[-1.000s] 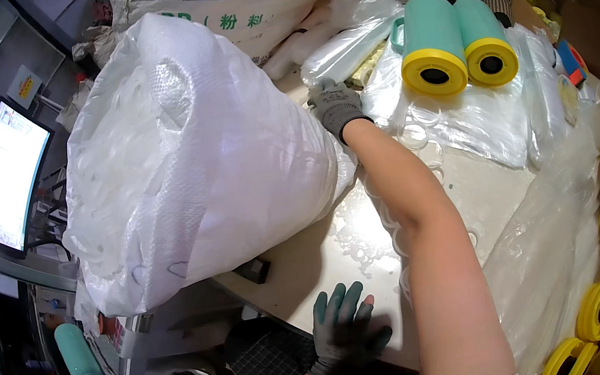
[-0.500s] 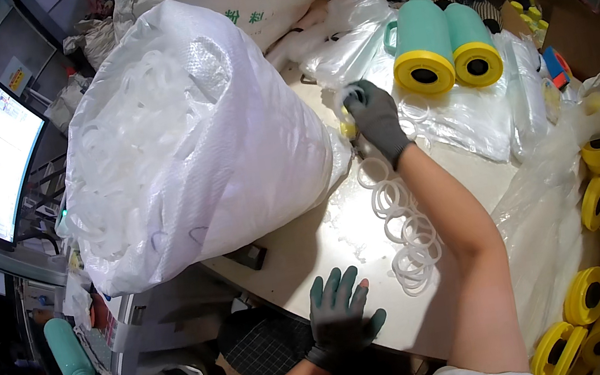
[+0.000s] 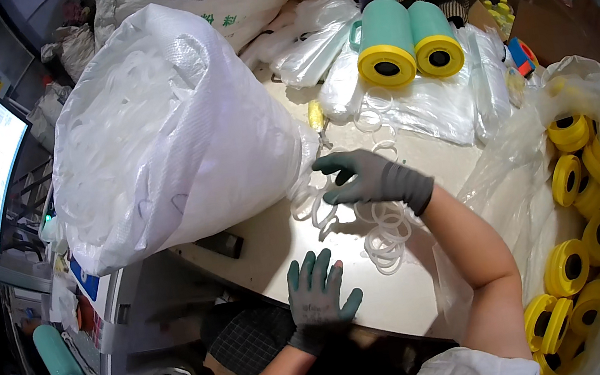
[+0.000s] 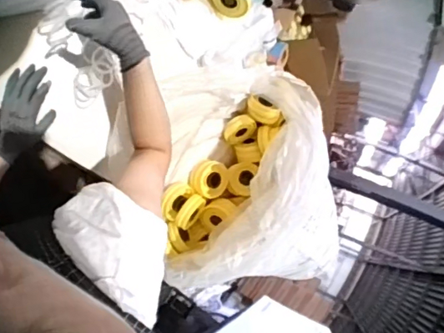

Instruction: The person assembles teal-colored kettles by inserting a white plastic component into the opening and then screwing on a yellow lid. The person handles the kettles one at a time, repeating the assembly process for multiple units.

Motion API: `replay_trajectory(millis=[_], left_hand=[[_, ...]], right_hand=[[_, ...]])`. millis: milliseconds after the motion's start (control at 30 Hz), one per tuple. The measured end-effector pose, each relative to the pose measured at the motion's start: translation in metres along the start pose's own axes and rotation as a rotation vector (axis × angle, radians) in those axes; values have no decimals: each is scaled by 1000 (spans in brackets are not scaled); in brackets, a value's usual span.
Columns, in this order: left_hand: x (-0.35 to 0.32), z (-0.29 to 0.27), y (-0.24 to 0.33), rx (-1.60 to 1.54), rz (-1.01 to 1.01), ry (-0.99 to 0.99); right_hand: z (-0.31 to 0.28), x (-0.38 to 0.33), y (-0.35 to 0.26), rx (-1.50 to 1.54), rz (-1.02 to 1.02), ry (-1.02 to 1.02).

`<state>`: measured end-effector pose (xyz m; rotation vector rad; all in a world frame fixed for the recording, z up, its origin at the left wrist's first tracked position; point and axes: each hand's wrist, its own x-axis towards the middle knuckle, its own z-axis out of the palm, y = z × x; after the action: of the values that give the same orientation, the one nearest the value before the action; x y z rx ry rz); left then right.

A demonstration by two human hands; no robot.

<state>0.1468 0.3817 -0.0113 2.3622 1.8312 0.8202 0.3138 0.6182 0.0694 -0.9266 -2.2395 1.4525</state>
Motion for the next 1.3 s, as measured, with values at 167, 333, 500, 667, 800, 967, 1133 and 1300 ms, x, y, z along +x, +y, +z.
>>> replay_trajectory(millis=[167, 333, 500, 667, 800, 967, 1133, 1300], left_hand=[[-3, 7, 0, -31, -4, 6], [-4, 6, -3, -2, -12, -21], [-6, 7, -4, -7, -17, -24], [-10, 3, -4, 31, -45, -96], [-13, 8, -5, 67, -47, -85], [-14, 5, -4, 66, -89, -144], [-19, 2, -7, 13, -34, -79], [-48, 3, -17, -132, 79, 91]], right_hand=[[-48, 31, 69, -366, 159, 682], [-42, 36, 82, -941, 260, 601], [-28, 15, 72, -754, 195, 460], [-10, -6, 11, -630, 42, 502], [12, -10, -96, -492, -384, 785], [48, 16, -241, -321, -870, 515], [114, 111, -323, -946, -668, 236], [139, 173, -355, -1072, -310, -105]])
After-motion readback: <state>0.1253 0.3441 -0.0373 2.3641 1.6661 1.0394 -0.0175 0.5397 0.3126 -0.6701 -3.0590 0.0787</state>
